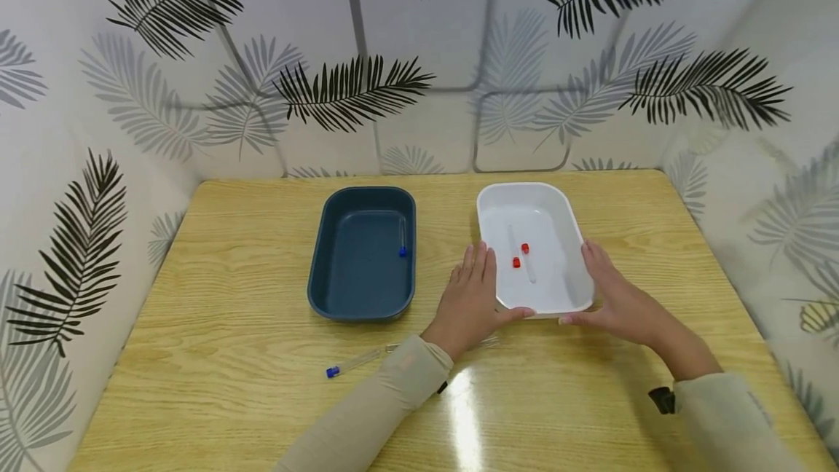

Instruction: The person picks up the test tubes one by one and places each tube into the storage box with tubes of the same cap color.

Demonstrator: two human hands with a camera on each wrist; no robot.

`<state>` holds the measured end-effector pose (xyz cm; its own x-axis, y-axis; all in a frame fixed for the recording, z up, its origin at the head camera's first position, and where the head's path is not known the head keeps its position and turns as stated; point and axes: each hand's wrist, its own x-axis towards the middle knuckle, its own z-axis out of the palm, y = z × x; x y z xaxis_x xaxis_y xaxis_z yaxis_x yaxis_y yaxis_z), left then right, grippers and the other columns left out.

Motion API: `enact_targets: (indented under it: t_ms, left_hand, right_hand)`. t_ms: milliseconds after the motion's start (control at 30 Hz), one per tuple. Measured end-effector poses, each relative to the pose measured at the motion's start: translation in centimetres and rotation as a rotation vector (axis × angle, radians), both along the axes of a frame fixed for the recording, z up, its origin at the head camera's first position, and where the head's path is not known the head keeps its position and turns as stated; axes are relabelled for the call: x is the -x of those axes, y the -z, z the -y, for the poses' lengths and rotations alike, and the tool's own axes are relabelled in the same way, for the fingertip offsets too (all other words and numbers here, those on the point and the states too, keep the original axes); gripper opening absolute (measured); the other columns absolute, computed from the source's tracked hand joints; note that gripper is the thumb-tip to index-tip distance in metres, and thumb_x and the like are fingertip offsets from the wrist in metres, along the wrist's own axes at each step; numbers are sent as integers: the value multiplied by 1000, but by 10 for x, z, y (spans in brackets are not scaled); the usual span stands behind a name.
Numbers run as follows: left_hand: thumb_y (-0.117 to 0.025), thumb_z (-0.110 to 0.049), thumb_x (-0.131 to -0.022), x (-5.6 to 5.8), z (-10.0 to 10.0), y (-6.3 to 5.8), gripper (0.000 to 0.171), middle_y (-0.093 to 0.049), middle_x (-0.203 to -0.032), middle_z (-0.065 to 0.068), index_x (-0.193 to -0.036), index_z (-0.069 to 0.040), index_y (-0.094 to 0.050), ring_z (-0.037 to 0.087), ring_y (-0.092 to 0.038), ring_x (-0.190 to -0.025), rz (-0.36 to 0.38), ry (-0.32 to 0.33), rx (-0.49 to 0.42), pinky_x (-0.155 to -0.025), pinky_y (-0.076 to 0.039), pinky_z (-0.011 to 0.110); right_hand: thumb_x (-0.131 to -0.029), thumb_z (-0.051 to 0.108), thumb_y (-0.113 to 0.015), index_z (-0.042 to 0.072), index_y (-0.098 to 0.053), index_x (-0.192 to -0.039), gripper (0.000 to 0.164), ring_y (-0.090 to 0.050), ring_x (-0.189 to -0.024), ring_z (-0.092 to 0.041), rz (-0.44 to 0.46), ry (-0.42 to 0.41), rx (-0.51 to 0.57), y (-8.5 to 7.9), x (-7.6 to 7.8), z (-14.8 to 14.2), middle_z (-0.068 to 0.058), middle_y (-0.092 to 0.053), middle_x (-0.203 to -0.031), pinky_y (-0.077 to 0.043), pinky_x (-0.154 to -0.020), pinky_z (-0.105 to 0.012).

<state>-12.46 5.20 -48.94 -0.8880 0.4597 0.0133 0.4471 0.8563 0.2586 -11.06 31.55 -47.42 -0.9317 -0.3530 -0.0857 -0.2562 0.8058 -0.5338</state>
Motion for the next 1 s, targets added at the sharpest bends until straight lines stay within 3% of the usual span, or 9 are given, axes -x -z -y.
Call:
enact_targets:
  t_ms: [200, 367, 667, 1000]
  left_hand:
    - [-32, -82, -75, -3, -3, -2, 110, -7, -154, 14, -149, -2, -14, 29, -5, -140, 1, 5, -10, -109, -22, 41]
    - [-31, -82, -75, -4, -2, -4, 111, -7, -154, 14, -148, -1, -14, 29, -4, -140, 2, 3, -16, -110, -21, 41]
    - [-31, -82, -75, -3, 1, -5, 110, -7, -154, 13, -149, -2, -14, 28, -4, -141, 7, -1, -34, -109, -21, 42]
    - [-30, -82, -75, 0, 2, -2, 110, -7, -154, 12, -149, -3, -11, 28, -4, -141, 20, 17, -8, -109, -21, 41]
  right_hand:
    - [-72, 54, -73, 0, 4, -147, 121, -4, -139, -36, -45, 4, -18, 8, -2, 1, -13, 10, -154, -22, -102, -60]
    - [-72, 55, -72, 1, 3, -148, 120, -6, -139, -34, -61, 41, -38, 13, -4, 2, -11, 9, -154, -26, -101, -58]
    - [-71, 62, -69, -1, 1, -147, 122, 1, -140, -30, -43, 53, -85, 8, -2, 5, -19, 2, -153, -20, -104, -58]
    - [-72, 63, -68, 0, 2, -147, 121, 2, -140, -30, -29, 61, -90, 10, -2, 4, -18, 2, -154, -18, -105, -57]
